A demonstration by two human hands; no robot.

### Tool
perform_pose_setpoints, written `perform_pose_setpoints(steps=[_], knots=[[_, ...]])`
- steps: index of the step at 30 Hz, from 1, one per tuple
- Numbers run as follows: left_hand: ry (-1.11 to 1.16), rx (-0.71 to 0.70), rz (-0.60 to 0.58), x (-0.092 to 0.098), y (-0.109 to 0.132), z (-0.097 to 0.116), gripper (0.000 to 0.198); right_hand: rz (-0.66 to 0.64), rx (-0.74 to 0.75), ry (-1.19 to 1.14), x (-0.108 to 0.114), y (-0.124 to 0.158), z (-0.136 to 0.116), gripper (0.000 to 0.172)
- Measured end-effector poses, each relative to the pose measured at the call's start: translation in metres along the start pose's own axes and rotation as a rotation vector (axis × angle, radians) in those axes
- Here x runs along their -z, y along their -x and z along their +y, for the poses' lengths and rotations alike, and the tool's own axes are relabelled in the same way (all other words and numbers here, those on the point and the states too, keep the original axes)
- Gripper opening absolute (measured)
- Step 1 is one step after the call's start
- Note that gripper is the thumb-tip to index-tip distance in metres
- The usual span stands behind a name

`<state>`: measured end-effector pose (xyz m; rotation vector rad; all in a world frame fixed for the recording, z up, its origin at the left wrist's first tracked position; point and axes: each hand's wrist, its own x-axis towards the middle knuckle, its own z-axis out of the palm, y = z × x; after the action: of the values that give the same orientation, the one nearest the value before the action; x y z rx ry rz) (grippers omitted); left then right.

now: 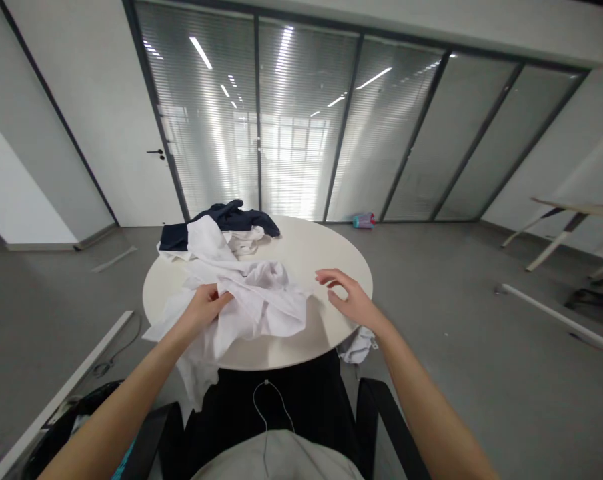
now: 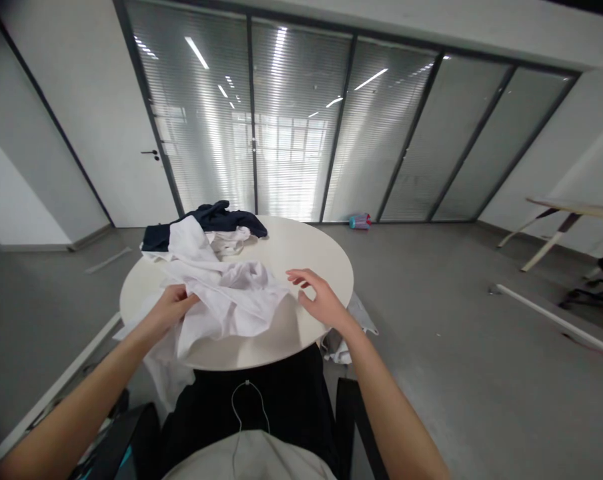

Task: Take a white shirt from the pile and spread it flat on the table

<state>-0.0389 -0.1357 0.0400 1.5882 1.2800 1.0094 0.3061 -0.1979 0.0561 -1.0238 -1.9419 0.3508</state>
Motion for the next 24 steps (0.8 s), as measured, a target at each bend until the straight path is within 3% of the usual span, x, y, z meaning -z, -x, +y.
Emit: perform_pose_setpoints(steps=[3,5,8,12,16,18,20,22,24], knots=[[0.134,0.057,-0.023,0.001,0.001,-0.007,0.040,-0.139,0.019,0.084,-0.016,0.016,0.015,0.063],[0.183,0.075,-0.026,0.002,0.006,-0.005,0.039,-0.135,0.066,0.118,-0.034,0.015,0.017,0.054],[0.260,0.076,-0.059,0.006,0.020,0.003,0.039,-0.014,0.166,0.083,-0.055,-0.002,0.014,0.028],[0.321,0.080,-0.121,0.013,0.047,0.003,0.050,0.163,0.202,0.034,-0.063,-0.030,0.007,0.019],[0.249,0.042,-0.035,0.025,0.056,0.003,0.046,0.284,0.323,0.257,-0.062,-0.065,-0.008,0.021],[0.198,-0.013,0.097,0.038,0.045,0.018,0.041,0.326,0.391,0.420,-0.059,-0.092,-0.023,0.024],[0.170,-0.088,0.268,0.056,0.024,0.047,0.037,0.357,0.415,0.580,-0.050,-0.126,-0.047,0.025],[0.166,-0.206,0.423,0.078,-0.002,0.086,0.033,0.367,0.402,0.714,-0.035,-0.163,-0.080,0.027],[-0.003,-0.410,0.567,0.100,-0.024,0.132,0.024,0.386,0.364,0.840,-0.015,-0.195,-0.121,0.029]])
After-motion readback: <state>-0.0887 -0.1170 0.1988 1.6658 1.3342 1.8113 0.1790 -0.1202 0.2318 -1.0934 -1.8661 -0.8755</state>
